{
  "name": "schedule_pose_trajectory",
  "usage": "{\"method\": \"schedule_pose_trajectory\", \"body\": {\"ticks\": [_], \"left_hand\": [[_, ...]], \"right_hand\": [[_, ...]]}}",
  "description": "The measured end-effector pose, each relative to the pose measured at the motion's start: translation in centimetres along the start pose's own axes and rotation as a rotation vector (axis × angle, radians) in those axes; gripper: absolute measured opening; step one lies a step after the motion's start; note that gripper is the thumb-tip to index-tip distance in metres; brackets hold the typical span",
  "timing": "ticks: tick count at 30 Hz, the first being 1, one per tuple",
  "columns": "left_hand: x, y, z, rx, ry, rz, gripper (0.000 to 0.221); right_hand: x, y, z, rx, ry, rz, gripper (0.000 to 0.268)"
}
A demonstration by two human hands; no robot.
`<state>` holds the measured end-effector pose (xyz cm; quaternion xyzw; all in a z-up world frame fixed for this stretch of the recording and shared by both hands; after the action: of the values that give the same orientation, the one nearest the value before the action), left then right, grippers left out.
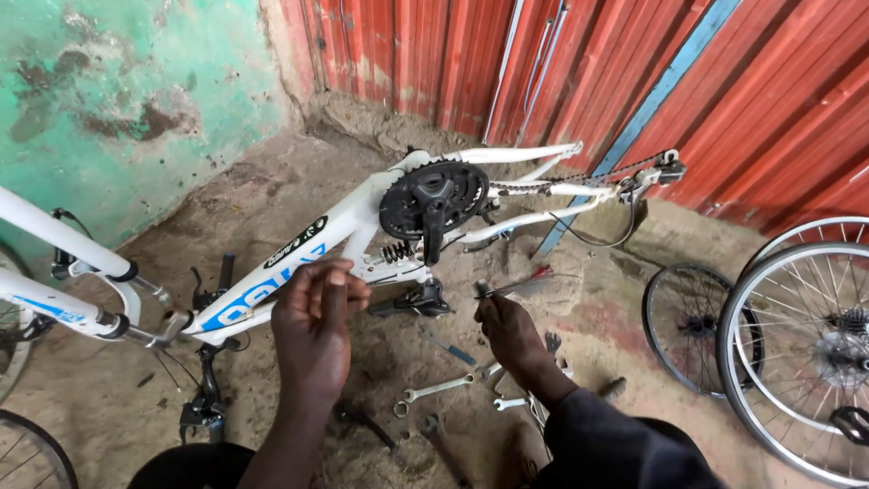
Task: Removing the crankset and bottom bracket assembly from an upside-down bicycle frame using a wrench.
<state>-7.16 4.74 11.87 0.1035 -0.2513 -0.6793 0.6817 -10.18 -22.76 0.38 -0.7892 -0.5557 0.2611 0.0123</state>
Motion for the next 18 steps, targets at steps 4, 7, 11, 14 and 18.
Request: {"method": "schedule_pose_trajectory", "body": {"ticks": [4,7,11,14,18], "left_hand": [[-1.1,-1.3,-5.8,-0.373,0.418,-0.11,0.034],[-0.5,-1.9,-8.1,-0.566,0.615,-0.295,0.043],[2.5,0.4,-8.7,-0.488,0.621,-0.447,0.044],[2.7,0.6,-8.7,-0.486,0.622,-0.406,0.041],[3.6,1.5,-10.0,-0.465,0.565,-0.433,0.043]], "right_hand": [[-1.6,0.0,0.0,-0.287,-0.317,0.099,0.043],[0.3,0.4,1.1,-0.21,0.187,0.006,0.035],[0.3,1.2,-0.2,-0.225,-0.043,0.188,0.052],[1.6,1.1,1.0,-0.168,0.038,0.132,0.047],[1.5,1.7,-0.2,-0.304,0.011,0.119,0.052]]}}
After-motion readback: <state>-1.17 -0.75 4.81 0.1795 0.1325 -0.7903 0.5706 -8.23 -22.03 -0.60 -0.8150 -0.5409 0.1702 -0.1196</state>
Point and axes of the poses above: each hand's wrist, its own y-axis towards the middle knuckle, its own x-axis out of the palm, z = x × y, the point moved 7 cm from there along y, towards the middle knuckle, and after that the axes turned 7 degrees about x, right-handed, at the moved point
